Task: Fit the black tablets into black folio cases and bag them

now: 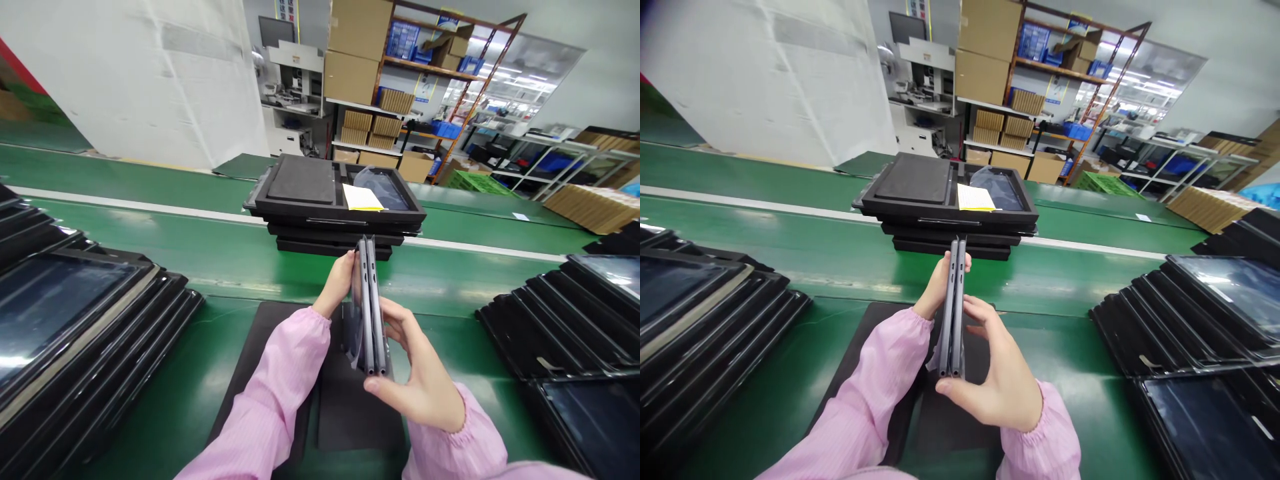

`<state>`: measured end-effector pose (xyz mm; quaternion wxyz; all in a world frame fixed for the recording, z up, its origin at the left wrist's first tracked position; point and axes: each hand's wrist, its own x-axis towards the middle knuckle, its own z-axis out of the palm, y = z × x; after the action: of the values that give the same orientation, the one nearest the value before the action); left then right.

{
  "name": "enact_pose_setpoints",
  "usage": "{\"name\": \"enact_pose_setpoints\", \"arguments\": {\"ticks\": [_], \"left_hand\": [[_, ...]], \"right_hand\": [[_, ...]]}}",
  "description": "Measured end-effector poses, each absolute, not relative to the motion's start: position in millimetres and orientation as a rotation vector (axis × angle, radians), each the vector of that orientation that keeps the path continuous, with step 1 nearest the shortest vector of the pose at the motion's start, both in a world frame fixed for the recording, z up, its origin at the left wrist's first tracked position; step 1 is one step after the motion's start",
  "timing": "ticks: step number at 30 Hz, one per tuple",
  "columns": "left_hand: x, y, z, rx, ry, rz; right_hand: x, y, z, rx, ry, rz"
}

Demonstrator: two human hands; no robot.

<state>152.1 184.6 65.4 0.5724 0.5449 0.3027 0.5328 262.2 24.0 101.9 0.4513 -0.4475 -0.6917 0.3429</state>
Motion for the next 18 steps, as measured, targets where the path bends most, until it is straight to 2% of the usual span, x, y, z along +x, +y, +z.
{"name": "enact_pose_setpoints", "arguments": {"ticks": [10, 18], "left_hand": [[153, 174, 77, 1.347, 0.635, 1.231], [152, 173, 72, 1.44, 0.618, 1.223]], "right_hand": [[271, 12, 111, -1.054, -1.775, 0.85], [267, 4, 119, -1.18, -1.759, 0.813]]}}
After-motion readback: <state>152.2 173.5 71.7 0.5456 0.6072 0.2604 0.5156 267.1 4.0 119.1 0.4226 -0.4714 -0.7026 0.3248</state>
